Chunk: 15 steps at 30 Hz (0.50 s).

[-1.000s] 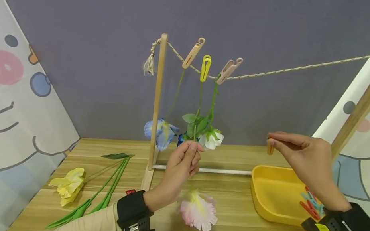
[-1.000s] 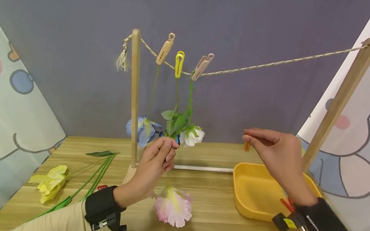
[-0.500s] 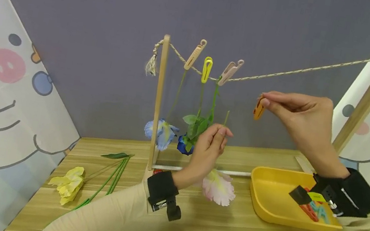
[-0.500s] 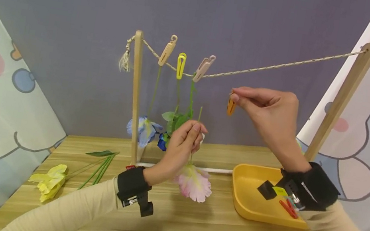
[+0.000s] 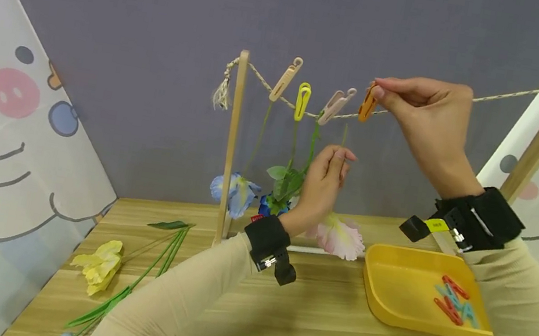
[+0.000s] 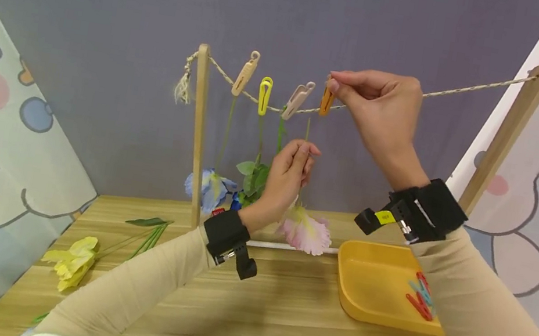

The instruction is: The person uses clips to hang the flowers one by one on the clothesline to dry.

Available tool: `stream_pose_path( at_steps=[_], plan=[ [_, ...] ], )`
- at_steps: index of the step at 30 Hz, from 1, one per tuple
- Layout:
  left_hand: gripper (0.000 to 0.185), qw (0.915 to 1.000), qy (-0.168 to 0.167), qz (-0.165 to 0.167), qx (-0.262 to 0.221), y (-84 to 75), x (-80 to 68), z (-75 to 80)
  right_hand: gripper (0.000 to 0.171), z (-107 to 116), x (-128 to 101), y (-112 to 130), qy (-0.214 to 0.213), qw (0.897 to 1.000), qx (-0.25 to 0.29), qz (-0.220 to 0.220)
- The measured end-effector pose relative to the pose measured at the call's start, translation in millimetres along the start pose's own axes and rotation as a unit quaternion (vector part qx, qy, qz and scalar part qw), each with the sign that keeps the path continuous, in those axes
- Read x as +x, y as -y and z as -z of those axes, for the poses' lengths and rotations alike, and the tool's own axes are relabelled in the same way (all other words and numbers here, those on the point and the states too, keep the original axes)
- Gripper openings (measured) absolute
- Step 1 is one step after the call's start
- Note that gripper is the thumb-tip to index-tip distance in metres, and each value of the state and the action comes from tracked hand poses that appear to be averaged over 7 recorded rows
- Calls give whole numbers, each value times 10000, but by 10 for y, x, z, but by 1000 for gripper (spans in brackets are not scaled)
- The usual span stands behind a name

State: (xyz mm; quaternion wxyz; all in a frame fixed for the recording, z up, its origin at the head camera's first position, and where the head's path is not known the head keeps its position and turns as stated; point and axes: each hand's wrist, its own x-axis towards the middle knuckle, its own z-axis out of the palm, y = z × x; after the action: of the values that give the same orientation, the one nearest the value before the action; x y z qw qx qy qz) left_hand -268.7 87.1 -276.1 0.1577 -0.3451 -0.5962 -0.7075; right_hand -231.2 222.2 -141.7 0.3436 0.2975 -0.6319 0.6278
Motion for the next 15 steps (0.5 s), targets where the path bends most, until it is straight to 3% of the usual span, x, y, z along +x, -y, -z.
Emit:
stream_pose_path(
  at_steps=[5, 15],
  plan=[
    [32, 9997, -204, 84, -122, -4, 140, -17, 16, -46, 82, -98, -131, 9999, -55, -85],
    [30, 9978, -315, 383, -444, -14, 228, -11, 18, -99, 194, -275, -182, 9991, -129, -351]
  ],
)
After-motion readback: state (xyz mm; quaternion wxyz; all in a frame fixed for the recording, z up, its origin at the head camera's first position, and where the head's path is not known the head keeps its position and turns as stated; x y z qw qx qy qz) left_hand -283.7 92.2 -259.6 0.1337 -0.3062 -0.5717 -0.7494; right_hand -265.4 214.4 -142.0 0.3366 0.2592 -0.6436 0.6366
